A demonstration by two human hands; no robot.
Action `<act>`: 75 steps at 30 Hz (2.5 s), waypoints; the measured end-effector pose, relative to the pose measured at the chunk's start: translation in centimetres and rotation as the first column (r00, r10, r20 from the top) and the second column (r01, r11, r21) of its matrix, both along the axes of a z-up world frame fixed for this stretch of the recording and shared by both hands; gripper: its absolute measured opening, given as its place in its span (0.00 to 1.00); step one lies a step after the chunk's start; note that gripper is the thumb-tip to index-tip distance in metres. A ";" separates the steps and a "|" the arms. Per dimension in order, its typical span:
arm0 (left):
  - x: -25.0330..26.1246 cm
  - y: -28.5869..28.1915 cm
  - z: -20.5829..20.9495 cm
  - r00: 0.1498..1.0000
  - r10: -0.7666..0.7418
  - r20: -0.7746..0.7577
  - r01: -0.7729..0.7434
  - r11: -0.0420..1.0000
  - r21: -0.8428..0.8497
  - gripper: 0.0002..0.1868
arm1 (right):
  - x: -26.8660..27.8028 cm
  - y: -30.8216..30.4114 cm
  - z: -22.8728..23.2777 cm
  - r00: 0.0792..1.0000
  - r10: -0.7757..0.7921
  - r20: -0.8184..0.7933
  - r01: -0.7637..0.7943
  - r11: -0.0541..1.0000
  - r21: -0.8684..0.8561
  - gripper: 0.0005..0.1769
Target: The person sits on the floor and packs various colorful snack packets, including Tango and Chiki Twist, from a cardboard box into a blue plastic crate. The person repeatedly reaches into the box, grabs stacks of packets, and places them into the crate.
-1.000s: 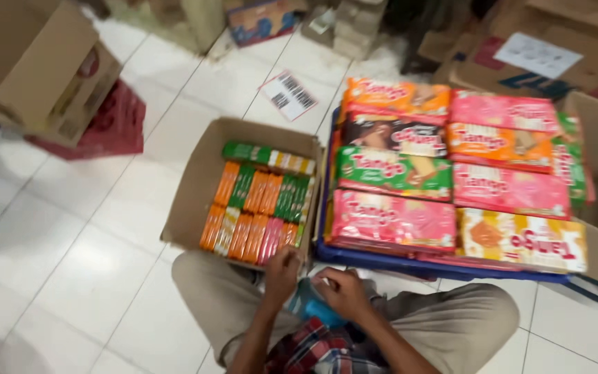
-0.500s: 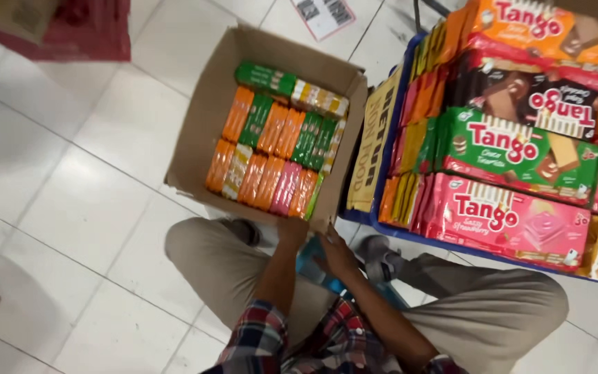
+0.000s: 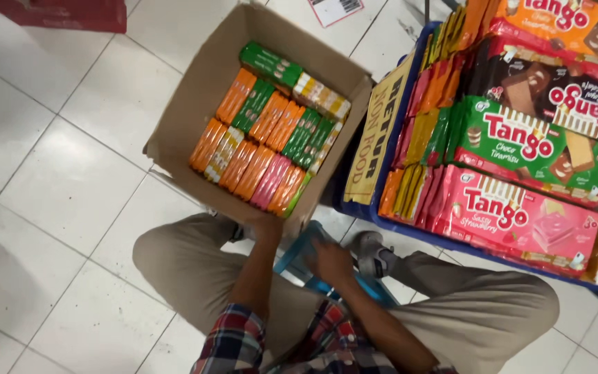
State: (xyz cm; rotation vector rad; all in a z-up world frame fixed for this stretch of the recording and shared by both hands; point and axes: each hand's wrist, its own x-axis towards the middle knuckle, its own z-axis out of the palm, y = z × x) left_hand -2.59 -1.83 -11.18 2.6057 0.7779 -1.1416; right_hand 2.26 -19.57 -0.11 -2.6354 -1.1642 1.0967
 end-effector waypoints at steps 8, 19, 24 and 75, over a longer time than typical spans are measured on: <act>6.7 4.6 1.0 0.963 0.270 0.009 -0.244 0.884 -0.398 0.23 | -1.7 -1.8 -2.7 0.974 -0.157 0.162 0.136 0.982 0.129 0.22; 18.9 3.5 -6.8 0.932 0.254 0.260 -0.098 0.864 -0.494 0.33 | -2.3 -1.6 -2.3 0.968 -0.206 0.144 0.176 0.965 0.197 0.16; 19.8 3.6 -9.9 0.904 -0.070 0.422 0.193 0.947 -0.256 0.33 | -2.3 -1.6 -2.0 0.977 -0.196 0.088 0.177 0.966 0.186 0.15; -3.9 -19.0 33.6 0.294 0.573 0.765 0.639 0.477 -0.604 0.42 | 2.6 -19.9 26.5 0.704 -0.528 -0.475 0.550 -0.017 0.835 0.53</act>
